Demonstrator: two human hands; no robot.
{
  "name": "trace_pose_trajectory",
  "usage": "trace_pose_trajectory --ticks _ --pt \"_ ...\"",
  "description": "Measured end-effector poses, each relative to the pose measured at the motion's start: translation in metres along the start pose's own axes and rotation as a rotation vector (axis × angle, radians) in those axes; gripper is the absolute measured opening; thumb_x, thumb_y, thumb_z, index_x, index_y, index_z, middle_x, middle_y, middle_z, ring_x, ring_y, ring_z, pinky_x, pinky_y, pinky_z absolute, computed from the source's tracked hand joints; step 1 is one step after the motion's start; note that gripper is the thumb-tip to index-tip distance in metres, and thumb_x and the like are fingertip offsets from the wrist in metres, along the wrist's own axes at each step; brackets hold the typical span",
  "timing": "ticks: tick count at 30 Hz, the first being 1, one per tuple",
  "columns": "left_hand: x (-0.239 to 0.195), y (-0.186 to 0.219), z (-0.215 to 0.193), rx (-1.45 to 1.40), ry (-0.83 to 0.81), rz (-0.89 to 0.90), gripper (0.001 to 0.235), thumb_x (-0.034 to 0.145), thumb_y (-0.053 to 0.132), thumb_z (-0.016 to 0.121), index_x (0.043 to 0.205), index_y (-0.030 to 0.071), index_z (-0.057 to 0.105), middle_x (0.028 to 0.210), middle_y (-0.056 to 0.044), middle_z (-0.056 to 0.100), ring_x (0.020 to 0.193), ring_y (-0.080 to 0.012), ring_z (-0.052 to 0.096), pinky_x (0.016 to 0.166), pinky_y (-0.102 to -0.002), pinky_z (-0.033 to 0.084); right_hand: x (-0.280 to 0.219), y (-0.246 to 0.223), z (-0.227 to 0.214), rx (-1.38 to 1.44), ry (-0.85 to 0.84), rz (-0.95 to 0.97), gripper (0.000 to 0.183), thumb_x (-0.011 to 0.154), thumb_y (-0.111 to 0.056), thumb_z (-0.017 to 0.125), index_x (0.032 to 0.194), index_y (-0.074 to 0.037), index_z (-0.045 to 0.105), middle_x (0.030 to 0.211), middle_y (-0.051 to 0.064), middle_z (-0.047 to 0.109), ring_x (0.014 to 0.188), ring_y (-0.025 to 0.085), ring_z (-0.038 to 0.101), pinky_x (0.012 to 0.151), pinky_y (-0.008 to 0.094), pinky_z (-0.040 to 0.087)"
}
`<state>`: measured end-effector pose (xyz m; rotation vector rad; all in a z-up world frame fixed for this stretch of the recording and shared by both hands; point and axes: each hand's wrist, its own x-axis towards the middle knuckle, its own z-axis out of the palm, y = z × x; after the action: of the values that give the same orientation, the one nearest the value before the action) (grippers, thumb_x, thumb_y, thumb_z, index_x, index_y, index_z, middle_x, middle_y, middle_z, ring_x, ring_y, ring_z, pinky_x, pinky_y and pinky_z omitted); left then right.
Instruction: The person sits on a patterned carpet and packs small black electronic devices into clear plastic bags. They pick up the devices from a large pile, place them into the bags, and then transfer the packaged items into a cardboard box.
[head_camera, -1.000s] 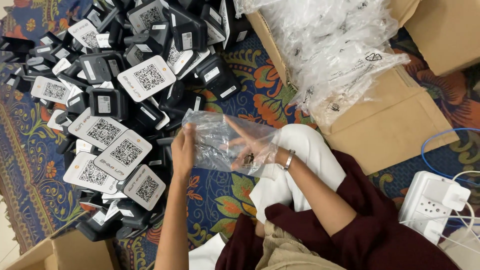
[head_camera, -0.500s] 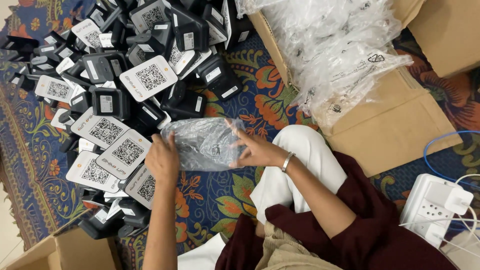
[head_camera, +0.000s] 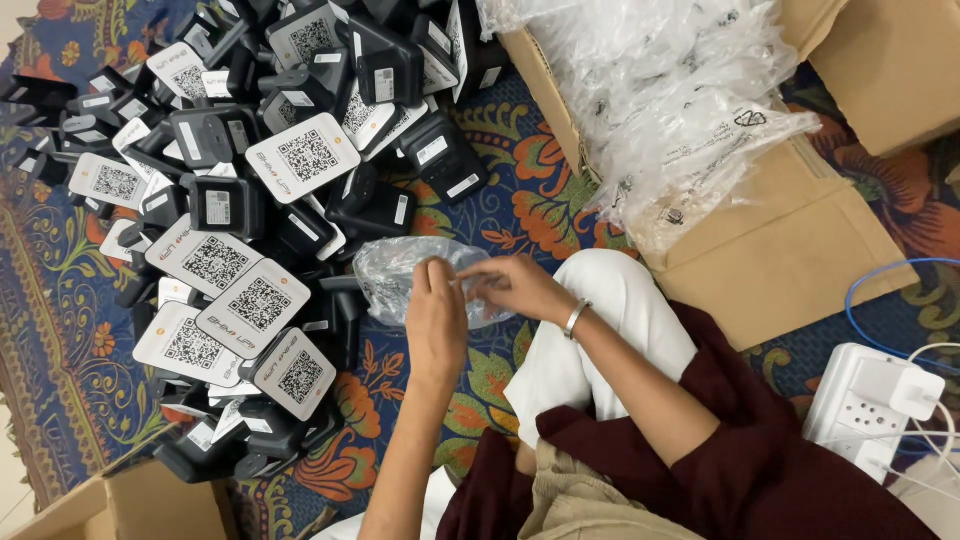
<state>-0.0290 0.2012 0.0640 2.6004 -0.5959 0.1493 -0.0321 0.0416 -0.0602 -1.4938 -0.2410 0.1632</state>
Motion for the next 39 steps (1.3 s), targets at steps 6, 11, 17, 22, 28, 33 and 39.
trace_pose_trajectory --ticks 6,11,17,22,28,33,39 --pt "0.001 -0.001 -0.019 -0.041 0.116 0.058 0.007 0.093 -0.005 0.058 0.098 -0.001 0.060 0.120 -0.020 0.063 0.099 -0.0414 0.067 0.079 -0.047 0.055 0.056 0.018 -0.035 0.496 0.491 0.088 0.037 0.110 -0.024 0.063 0.138 0.000 0.064 0.103 0.018 0.076 0.077 0.015 0.069 0.071 0.032 0.057" --pt "-0.002 -0.004 -0.019 -0.015 0.116 0.052 0.021 0.083 -0.013 0.056 0.098 0.001 0.065 0.125 -0.019 0.063 0.107 -0.0393 0.064 0.085 -0.046 0.053 0.124 0.072 -0.068 0.969 0.495 0.258 0.047 0.103 -0.028 0.056 0.145 -0.014 0.044 0.112 0.019 0.074 0.096 0.020 0.073 0.090 0.036 0.061" --pt "-0.003 -0.015 -0.014 0.020 0.052 0.003 0.031 0.080 -0.014 0.057 0.104 0.002 0.070 0.126 -0.015 0.065 0.113 -0.0374 0.060 0.093 -0.045 0.051 0.170 0.121 -0.080 1.211 0.374 0.397 0.067 0.103 -0.050 0.048 0.155 -0.013 0.029 0.118 0.030 0.070 0.104 0.030 0.073 0.094 0.041 0.060" --pt "-0.005 -0.014 -0.014 0.086 -0.002 -0.013 0.029 0.083 -0.012 0.058 0.105 0.001 0.071 0.128 -0.014 0.064 0.112 -0.0366 0.059 0.092 -0.045 0.051 0.171 0.129 -0.071 1.252 0.500 0.528 0.064 0.102 -0.054 0.045 0.150 -0.015 0.032 0.122 0.034 0.064 0.107 0.038 0.072 0.093 0.046 0.062" --pt "-0.015 -0.014 -0.010 0.099 0.013 -0.030 0.026 0.086 -0.010 0.059 0.107 0.000 0.071 0.131 -0.017 0.062 0.111 -0.0365 0.060 0.092 -0.045 0.051 0.163 0.174 -0.050 0.856 0.675 0.439 0.051 0.096 -0.036 0.070 0.130 -0.004 0.050 0.109 0.015 0.071 0.094 0.028 0.076 0.078 0.048 0.065" --pt "-0.030 -0.015 -0.020 0.083 0.062 -0.032 0.026 0.085 -0.008 0.059 0.108 0.000 0.070 0.135 -0.020 0.058 0.112 -0.0373 0.060 0.092 -0.045 0.051 0.146 0.117 -0.038 0.063 0.705 0.133 0.063 0.082 -0.020 0.090 0.127 -0.007 0.049 0.102 0.013 0.075 0.088 0.022 0.078 0.071 0.043 0.064" --pt "-0.040 -0.025 -0.046 0.216 0.080 0.015 0.031 0.082 -0.005 0.059 0.111 0.003 0.071 0.130 -0.013 0.064 0.111 -0.0363 0.060 0.093 -0.045 0.051 0.081 -0.022 -0.043 -0.043 0.509 0.380 0.086 0.072 -0.011 0.084 0.141 -0.013 0.034 0.105 0.015 0.070 0.078 0.022 0.074 0.057 0.037 0.064"
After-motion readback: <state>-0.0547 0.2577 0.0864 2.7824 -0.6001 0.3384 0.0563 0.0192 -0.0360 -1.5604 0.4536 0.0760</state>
